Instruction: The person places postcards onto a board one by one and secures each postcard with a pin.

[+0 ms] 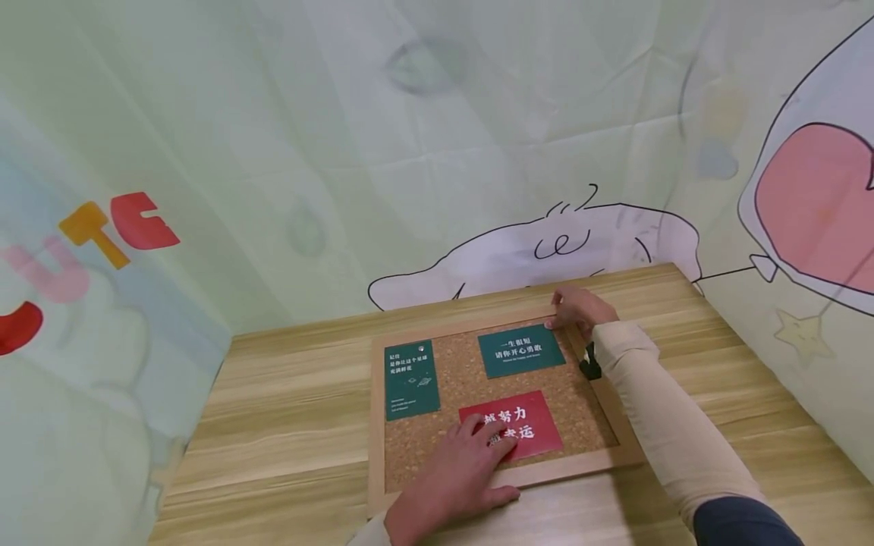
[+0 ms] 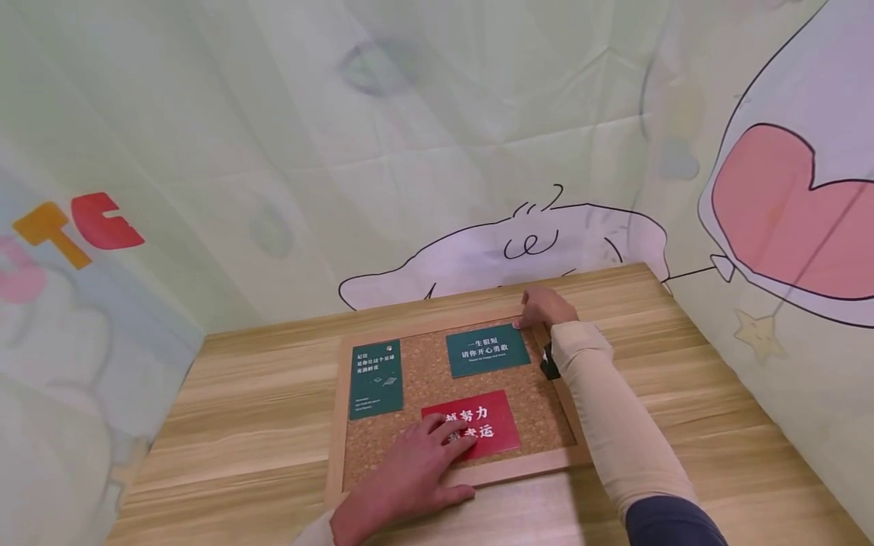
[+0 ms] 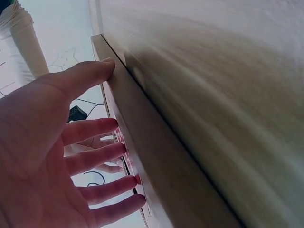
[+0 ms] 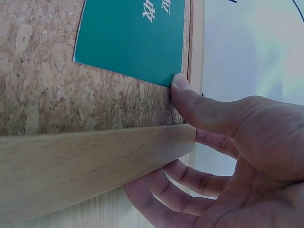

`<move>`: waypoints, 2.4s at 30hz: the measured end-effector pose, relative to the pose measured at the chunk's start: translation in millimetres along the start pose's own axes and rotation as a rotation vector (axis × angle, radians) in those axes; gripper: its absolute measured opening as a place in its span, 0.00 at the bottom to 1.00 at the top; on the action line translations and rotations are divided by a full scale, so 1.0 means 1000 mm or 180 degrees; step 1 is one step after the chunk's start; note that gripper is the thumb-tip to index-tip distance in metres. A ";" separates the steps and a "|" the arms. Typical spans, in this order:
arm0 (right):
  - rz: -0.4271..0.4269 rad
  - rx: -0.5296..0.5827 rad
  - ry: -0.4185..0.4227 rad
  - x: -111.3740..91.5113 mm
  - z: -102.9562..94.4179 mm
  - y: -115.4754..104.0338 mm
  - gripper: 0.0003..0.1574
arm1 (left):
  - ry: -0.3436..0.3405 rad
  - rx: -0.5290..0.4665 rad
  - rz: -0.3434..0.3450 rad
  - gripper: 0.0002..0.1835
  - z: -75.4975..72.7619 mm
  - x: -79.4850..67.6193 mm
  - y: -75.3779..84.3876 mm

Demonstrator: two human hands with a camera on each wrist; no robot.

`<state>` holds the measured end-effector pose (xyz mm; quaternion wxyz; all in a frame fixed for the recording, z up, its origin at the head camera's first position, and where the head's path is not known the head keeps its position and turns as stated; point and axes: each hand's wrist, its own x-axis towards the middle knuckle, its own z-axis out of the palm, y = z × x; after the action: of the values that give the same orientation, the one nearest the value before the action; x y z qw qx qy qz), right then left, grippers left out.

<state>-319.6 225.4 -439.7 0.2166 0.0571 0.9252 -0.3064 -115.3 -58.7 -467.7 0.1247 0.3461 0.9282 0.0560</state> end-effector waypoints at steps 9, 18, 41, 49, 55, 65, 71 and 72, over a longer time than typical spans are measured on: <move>0.0006 0.0026 -0.0004 0.000 0.001 0.000 0.29 | 0.0038 0.0018 0.0056 0.40 0.001 0.001 -0.002; -0.0016 0.0105 -0.0063 0.004 0.000 0.003 0.29 | 0.0019 -0.0029 0.0058 0.40 -0.001 0.001 -0.003; -0.0349 0.0077 -0.0375 -0.015 -0.033 0.030 0.51 | -0.0040 0.0124 0.0091 0.41 -0.010 0.006 0.002; -0.0607 -0.0434 -0.0389 -0.041 -0.050 0.063 0.37 | -0.0075 0.0110 0.0108 0.41 -0.009 0.010 0.006; -0.0889 -0.0704 -0.0755 -0.057 -0.040 0.093 0.26 | -0.0100 0.0110 0.0085 0.40 -0.009 0.012 0.007; -0.1639 -0.0867 -0.0443 -0.067 -0.024 0.123 0.14 | -0.0106 0.0093 0.0063 0.41 -0.008 0.013 0.007; -0.1759 -0.0758 -0.0422 -0.073 -0.019 0.124 0.11 | -0.0124 0.0095 0.0046 0.41 -0.009 0.012 0.007; -0.1784 -0.0757 -0.0408 -0.074 -0.019 0.124 0.11 | -0.0122 0.0105 0.0049 0.41 -0.009 0.012 0.007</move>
<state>-230.3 338.6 -461.3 0.1867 -0.2453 0.9187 -0.2468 -122.2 -45.9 -460.3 0.1364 0.3563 0.9237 0.0351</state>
